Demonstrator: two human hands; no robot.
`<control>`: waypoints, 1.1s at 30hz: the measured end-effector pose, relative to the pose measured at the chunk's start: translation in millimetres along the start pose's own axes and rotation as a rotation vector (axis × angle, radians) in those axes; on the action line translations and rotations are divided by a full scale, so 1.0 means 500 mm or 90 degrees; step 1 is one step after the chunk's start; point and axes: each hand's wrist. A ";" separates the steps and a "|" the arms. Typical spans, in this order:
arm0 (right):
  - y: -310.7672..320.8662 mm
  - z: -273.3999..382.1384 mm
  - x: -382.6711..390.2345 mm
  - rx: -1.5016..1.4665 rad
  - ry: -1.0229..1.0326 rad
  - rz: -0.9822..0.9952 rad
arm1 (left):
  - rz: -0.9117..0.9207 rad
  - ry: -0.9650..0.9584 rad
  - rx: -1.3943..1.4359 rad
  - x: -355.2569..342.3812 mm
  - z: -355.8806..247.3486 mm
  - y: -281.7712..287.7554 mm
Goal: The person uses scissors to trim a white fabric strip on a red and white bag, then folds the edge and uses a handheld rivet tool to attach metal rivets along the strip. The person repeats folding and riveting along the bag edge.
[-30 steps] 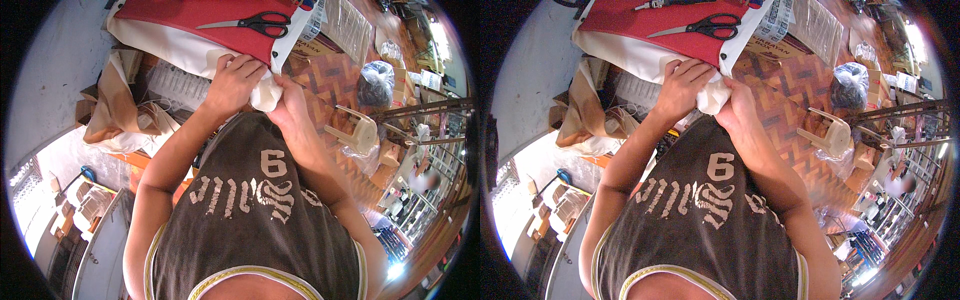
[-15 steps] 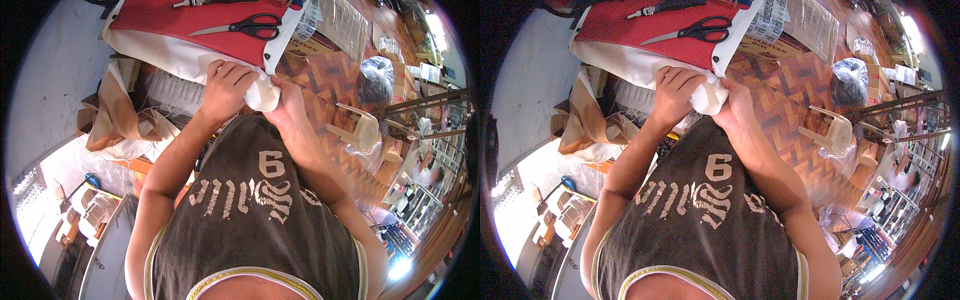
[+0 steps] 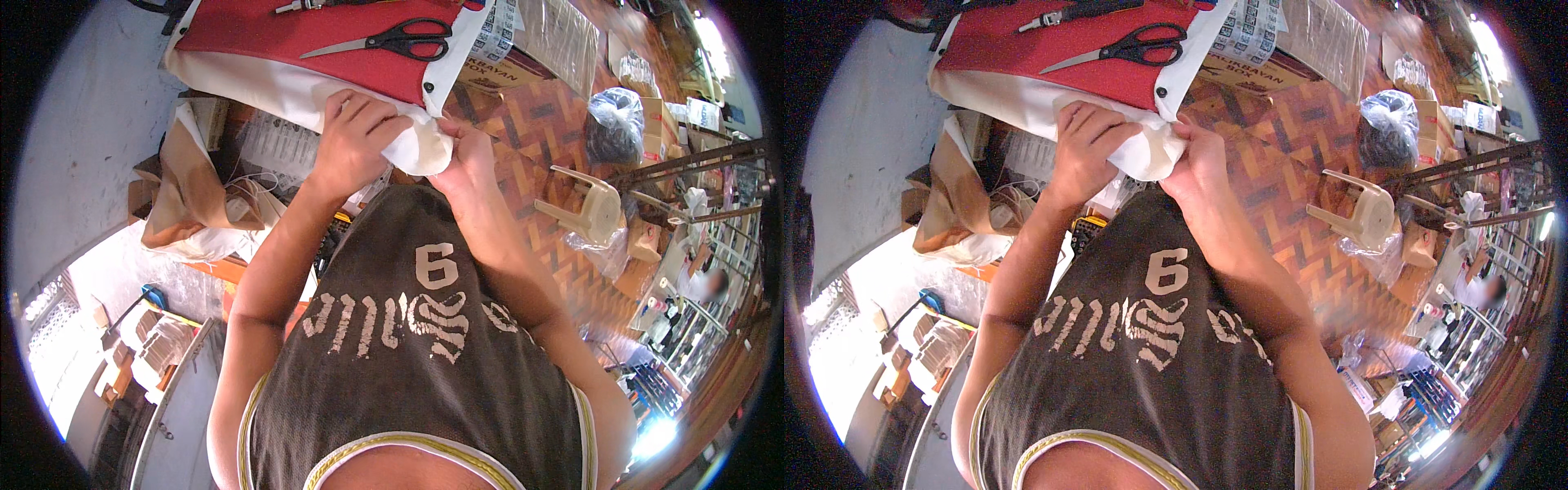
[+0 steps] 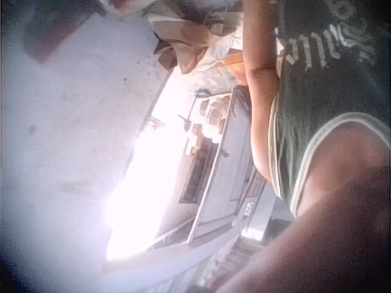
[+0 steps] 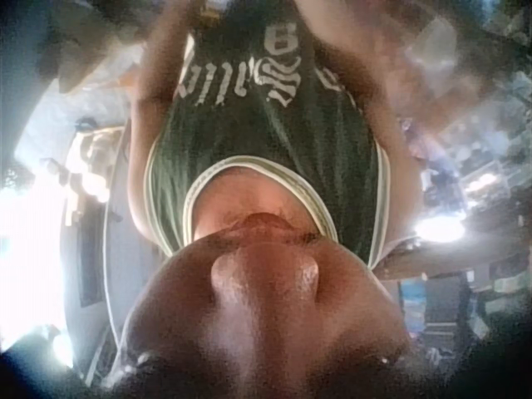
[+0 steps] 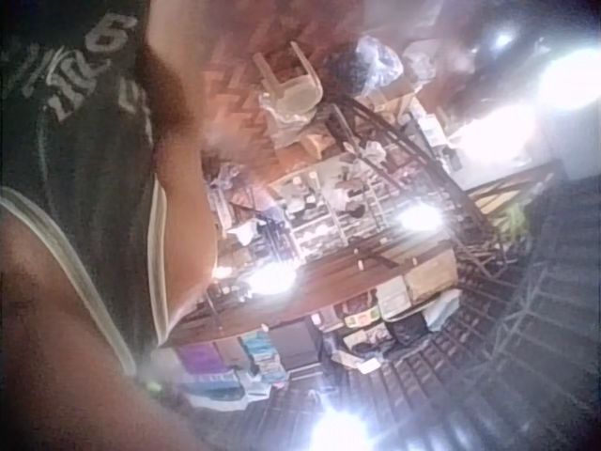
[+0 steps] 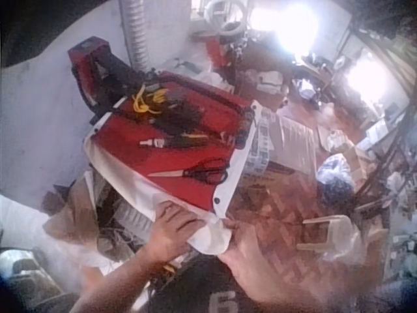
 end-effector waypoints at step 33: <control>-0.124 0.207 -0.005 1.051 0.804 -0.155 | 0.199 -0.039 -0.007 -0.168 0.049 0.013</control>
Point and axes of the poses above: each hand's wrist, its own x-axis away from the middle knuckle, its own y-axis out of the back of the hand, z = x × y, and after that the axes turned 11 degrees about x, right-handed
